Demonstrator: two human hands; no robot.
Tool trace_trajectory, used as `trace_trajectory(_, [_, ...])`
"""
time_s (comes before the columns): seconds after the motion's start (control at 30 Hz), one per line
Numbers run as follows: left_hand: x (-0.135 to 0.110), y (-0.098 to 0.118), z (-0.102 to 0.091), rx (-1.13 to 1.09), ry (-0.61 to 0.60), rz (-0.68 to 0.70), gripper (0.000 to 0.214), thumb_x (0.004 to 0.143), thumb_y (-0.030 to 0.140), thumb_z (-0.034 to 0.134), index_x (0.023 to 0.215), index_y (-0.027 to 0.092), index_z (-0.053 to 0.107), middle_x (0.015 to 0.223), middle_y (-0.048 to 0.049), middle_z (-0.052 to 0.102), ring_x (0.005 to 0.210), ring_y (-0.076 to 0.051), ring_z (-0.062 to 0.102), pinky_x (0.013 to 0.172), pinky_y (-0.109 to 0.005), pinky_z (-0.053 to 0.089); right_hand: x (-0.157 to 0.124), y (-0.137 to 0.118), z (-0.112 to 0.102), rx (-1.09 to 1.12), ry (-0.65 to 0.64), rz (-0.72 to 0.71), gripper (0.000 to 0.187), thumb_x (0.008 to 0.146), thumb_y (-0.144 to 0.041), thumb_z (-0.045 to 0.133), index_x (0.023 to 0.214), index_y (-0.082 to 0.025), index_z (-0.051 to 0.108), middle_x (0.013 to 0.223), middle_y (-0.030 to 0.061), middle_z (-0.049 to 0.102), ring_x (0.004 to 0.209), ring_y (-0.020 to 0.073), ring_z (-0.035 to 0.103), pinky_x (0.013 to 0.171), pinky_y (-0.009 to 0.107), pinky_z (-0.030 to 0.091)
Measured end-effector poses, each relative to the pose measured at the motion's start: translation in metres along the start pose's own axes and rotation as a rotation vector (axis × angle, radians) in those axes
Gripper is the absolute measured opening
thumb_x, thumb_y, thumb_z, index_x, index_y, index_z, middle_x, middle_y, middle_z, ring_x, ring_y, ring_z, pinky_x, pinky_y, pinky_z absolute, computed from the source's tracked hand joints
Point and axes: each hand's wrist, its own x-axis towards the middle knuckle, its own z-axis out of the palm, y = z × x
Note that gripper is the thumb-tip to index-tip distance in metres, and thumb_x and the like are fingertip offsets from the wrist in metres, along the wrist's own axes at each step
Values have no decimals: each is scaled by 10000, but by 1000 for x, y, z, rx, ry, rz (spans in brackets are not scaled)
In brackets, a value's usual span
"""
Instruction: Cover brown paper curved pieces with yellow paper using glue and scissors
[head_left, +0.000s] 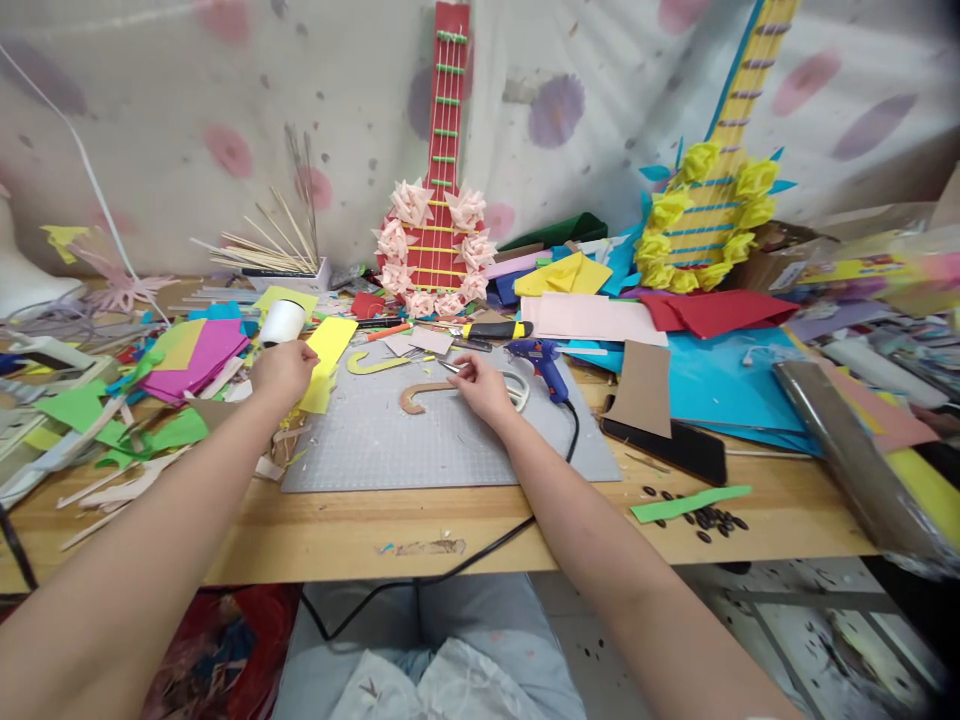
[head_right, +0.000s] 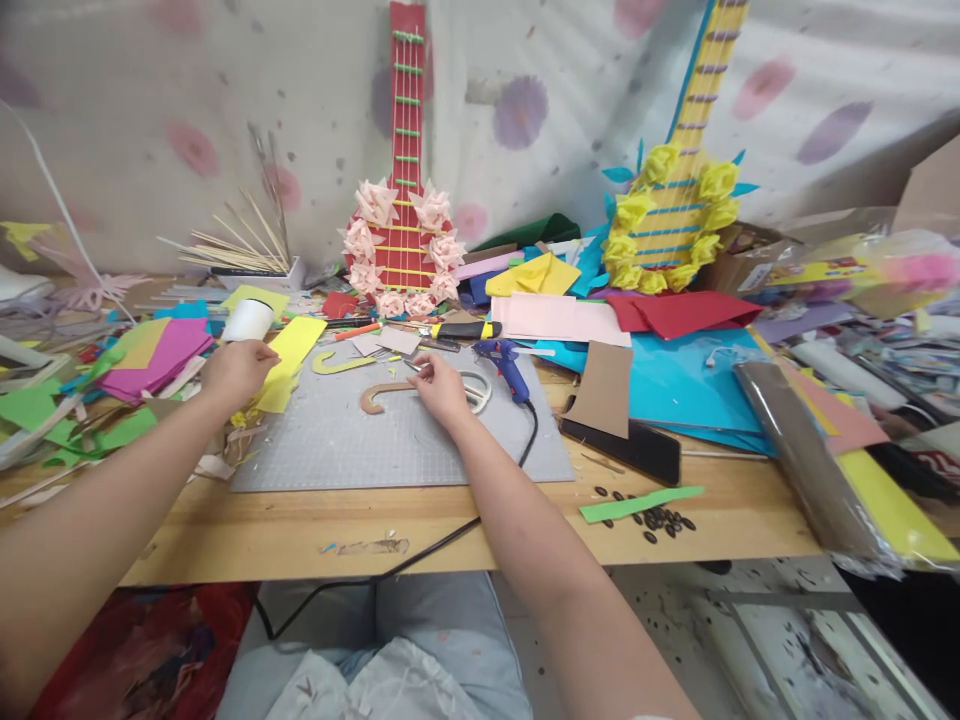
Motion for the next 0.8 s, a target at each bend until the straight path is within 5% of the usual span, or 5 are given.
trace_trajectory(0.13, [13, -4, 7, 64, 35, -28, 358, 759, 454, 479, 892, 151, 614, 929, -198, 623, 903, -364, 561, 696, -441, 417, 2, 3, 0, 124, -32, 62, 105, 664, -286, 590, 682, -183, 599, 594, -23, 575, 520, 112, 508, 546, 247, 399])
trace_trajectory(0.23, [25, -9, 9, 110, 122, 83, 368, 765, 414, 469, 978, 140, 592, 1020, -212, 589, 979, -359, 523, 764, -447, 404, 1, 3, 1, 149, -44, 88, 133, 711, -316, 544, 716, -191, 590, 595, -28, 589, 457, 104, 501, 501, 240, 388])
trace_trajectory(0.47, [39, -5, 8, 146, 154, 123, 402, 793, 411, 387, 871, 115, 648, 963, -211, 591, 983, -363, 491, 813, -465, 362, 0, -2, -3, -164, 63, 69, 307, 821, -429, 403, 621, -207, 471, 481, -25, 491, 505, 134, 475, 518, 243, 305])
trace_trajectory(0.6, [34, -3, 12, 104, 205, 152, 377, 772, 378, 429, 986, 132, 618, 1040, -185, 572, 992, -326, 485, 815, -417, 367, 1, 0, -4, -165, 111, 63, 423, 841, -494, 316, 547, -201, 396, 485, -21, 425, 509, 126, 427, 512, 238, 266])
trace_trajectory(0.8, [48, -10, 5, 158, 233, 153, 368, 780, 345, 407, 1017, 144, 604, 1029, -156, 588, 946, -298, 515, 752, -376, 379, 4, 0, -2, -109, 151, 74, 360, 815, -485, 379, 601, -197, 409, 525, -34, 405, 528, 115, 394, 527, 236, 260])
